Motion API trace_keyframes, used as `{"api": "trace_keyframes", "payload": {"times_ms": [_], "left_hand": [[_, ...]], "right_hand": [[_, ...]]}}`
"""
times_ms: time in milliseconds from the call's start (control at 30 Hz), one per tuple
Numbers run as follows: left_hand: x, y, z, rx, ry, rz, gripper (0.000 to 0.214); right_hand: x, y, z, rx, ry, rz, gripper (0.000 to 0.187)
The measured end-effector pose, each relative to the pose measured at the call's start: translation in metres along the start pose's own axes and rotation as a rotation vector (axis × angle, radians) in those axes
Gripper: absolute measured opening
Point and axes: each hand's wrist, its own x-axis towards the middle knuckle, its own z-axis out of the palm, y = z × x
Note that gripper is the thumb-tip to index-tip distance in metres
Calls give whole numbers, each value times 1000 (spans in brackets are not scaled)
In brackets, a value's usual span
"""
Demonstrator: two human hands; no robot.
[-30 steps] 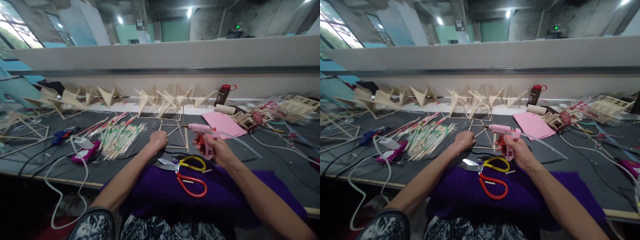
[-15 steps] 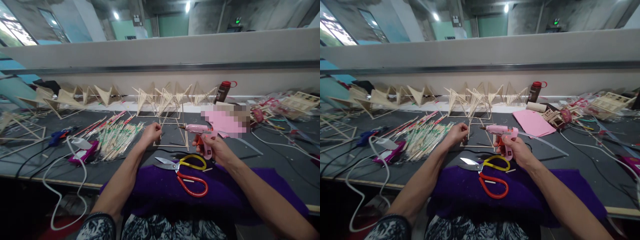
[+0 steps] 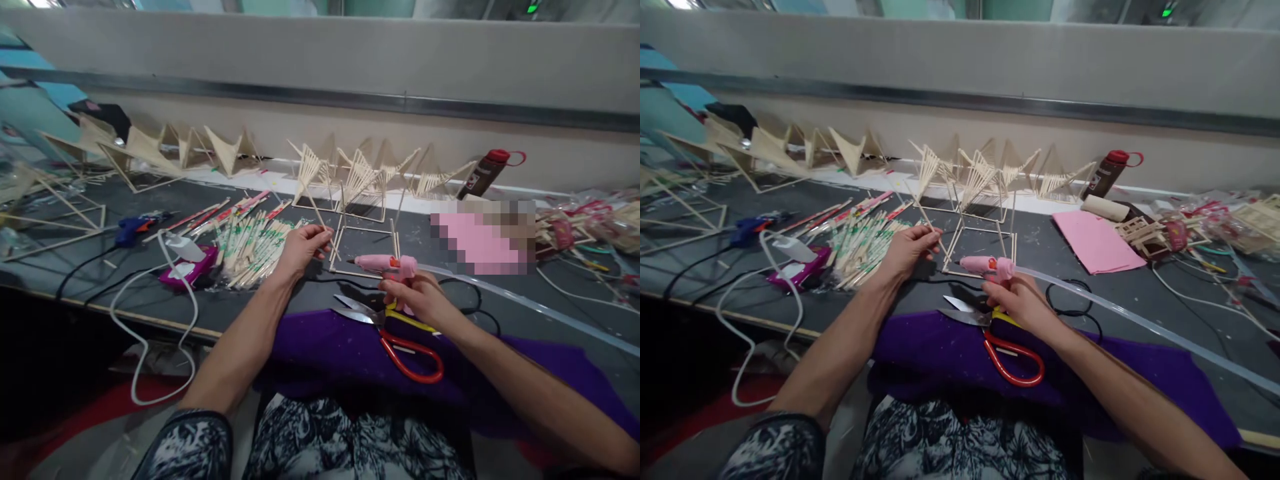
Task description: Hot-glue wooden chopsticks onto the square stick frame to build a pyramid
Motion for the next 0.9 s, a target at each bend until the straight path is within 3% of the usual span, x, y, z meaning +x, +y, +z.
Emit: {"api": "trace_keyframes", "payload": {"times_ms": [167,533,900], "left_hand": [[-2,5,-1,-15,8,43,28],[-3,7,-4,-9,41,76,23],[-1,6,-4,-80,59,23,29]], "right_hand": [[16,-4,10,-41,-66,-74,25],[13,2,16,-46,55,88,30],[10,1,15,31,57,89,35]]}}
